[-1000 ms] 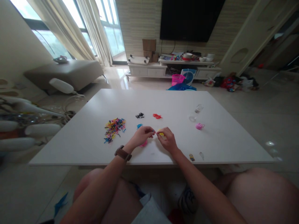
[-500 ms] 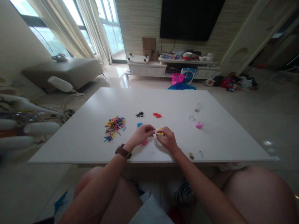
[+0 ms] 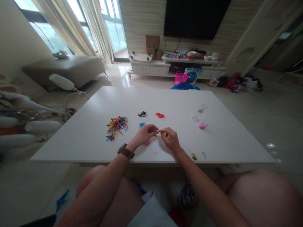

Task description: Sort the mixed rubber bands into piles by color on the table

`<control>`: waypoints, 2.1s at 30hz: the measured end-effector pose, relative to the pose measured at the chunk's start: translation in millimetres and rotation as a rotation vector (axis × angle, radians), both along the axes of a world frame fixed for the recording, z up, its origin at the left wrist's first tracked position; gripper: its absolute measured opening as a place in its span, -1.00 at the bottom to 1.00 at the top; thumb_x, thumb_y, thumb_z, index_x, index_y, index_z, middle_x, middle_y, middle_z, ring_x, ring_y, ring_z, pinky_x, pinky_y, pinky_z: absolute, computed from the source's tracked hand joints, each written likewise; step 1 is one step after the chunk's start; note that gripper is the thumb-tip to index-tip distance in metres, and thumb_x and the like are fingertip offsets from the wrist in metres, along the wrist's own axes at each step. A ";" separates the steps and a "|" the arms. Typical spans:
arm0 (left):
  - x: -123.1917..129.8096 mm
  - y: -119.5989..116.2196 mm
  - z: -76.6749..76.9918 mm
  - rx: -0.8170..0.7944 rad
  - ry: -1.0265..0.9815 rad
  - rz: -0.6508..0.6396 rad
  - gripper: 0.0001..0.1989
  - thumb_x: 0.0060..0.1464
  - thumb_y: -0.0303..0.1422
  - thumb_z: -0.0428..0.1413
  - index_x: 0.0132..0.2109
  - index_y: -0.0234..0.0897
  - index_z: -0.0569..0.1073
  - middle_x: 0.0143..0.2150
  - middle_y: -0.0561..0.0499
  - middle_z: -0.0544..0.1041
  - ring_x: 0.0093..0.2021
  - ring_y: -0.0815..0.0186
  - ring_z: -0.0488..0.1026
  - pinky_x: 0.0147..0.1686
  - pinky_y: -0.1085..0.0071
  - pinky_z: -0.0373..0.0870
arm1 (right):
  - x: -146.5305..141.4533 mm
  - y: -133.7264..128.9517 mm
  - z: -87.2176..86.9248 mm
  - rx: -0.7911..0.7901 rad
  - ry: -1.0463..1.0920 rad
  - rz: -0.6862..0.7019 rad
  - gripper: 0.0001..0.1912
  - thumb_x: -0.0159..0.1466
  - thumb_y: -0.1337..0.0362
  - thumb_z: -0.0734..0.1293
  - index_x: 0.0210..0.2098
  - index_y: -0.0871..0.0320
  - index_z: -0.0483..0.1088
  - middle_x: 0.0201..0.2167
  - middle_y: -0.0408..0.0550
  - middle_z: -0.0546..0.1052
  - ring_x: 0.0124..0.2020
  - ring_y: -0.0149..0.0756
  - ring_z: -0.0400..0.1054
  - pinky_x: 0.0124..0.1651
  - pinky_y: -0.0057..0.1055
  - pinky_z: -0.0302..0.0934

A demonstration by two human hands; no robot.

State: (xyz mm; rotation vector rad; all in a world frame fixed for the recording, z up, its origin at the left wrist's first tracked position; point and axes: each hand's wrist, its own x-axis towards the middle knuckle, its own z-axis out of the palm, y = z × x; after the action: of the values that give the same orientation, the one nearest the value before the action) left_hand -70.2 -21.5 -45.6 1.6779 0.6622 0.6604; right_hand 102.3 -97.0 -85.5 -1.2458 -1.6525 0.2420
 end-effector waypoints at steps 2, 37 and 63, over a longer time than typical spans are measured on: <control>-0.3 -1.0 1.7 -0.005 -0.004 -0.004 -0.83 0.03 -0.36 0.23 -0.24 -0.36 0.50 -0.37 -0.06 0.58 -0.35 0.32 0.54 -0.28 0.40 0.46 | 0.6 1.0 -0.8 0.001 0.004 0.002 -0.80 0.27 0.41 0.27 -0.19 0.08 0.50 -0.30 -0.06 0.56 -0.32 -0.31 0.39 -0.28 -0.37 0.27; 0.7 -1.0 -0.1 -0.247 0.065 0.213 -0.78 -0.08 -0.50 0.02 -0.34 -0.39 0.58 -0.44 -0.09 0.59 -0.36 0.29 0.54 -0.21 0.36 0.47 | 4.9 -0.6 4.7 0.073 -0.026 -0.206 -0.89 0.27 0.30 0.36 -0.25 0.05 0.56 -0.34 -0.05 0.52 -0.22 -0.18 0.34 -0.12 -0.18 0.29; 3.3 -7.0 -0.3 -0.080 0.096 0.158 -0.80 0.00 -0.30 0.21 -0.31 -0.38 0.61 -0.38 -0.10 0.61 -0.34 0.29 0.50 -0.28 0.41 0.37 | 2.0 -0.7 3.7 0.059 -0.048 -0.055 -0.92 0.24 0.35 0.36 -0.32 0.06 0.50 -0.34 -0.07 0.51 -0.22 -0.21 0.36 -0.12 -0.21 0.29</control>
State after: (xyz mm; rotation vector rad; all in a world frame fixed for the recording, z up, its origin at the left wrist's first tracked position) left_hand -66.9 -28.5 -45.9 1.6019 0.8858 0.6588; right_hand 104.3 -97.7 -81.7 -1.2594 -1.6516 0.1299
